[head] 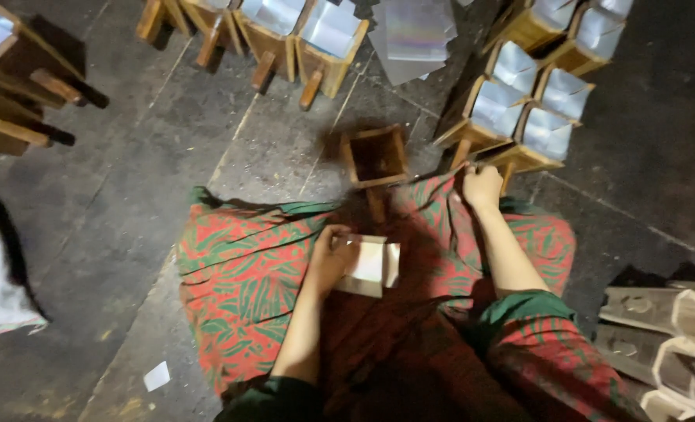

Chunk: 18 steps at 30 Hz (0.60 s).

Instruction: The person sits on the floor and folds small translucent sheets into square boxes, then places each finished box into a small wooden frame. The person repeats this process for multiple units, arranging completed boxes in rows on the floor.

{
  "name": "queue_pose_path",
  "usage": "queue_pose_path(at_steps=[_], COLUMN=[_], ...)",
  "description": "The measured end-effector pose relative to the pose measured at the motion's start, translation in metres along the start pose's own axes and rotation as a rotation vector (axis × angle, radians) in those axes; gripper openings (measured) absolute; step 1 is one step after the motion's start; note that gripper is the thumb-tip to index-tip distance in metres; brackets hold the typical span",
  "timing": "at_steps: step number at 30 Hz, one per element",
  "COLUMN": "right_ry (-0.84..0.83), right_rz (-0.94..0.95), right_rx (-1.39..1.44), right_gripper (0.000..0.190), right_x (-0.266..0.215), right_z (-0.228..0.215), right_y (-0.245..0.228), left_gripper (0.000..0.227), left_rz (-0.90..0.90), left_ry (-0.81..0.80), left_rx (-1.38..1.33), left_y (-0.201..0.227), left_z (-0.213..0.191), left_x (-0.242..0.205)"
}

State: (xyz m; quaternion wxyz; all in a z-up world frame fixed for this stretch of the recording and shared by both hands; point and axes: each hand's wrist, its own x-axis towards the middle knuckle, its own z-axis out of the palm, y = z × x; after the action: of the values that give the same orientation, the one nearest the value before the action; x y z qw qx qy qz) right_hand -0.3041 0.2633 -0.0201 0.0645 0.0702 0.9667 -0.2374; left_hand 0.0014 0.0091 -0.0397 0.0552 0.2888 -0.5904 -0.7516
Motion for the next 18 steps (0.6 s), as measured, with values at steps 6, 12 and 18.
queue_pose_path(at_steps=[6,12,18], right_ry=[-0.115,-0.694,-0.508], right_rz=[-0.337,-0.302,-0.463], right_rx=[0.027,-0.58,-0.661], right_gripper=[0.027,0.045,0.06], right_x=[-0.156,-0.222,-0.218], right_z=[-0.1,-0.07,-0.037], right_y=[-0.135,-0.14,-0.09], left_gripper=[0.037,0.043,0.04], left_rz=[-0.098,-0.04,-0.137], left_ry=[-0.067,-0.028,-0.007], left_rx=[0.008,0.075,0.041], left_y=[0.004,-0.019,0.016], left_z=[-0.004,0.0,0.002], left_x=[0.0,0.008,-0.004])
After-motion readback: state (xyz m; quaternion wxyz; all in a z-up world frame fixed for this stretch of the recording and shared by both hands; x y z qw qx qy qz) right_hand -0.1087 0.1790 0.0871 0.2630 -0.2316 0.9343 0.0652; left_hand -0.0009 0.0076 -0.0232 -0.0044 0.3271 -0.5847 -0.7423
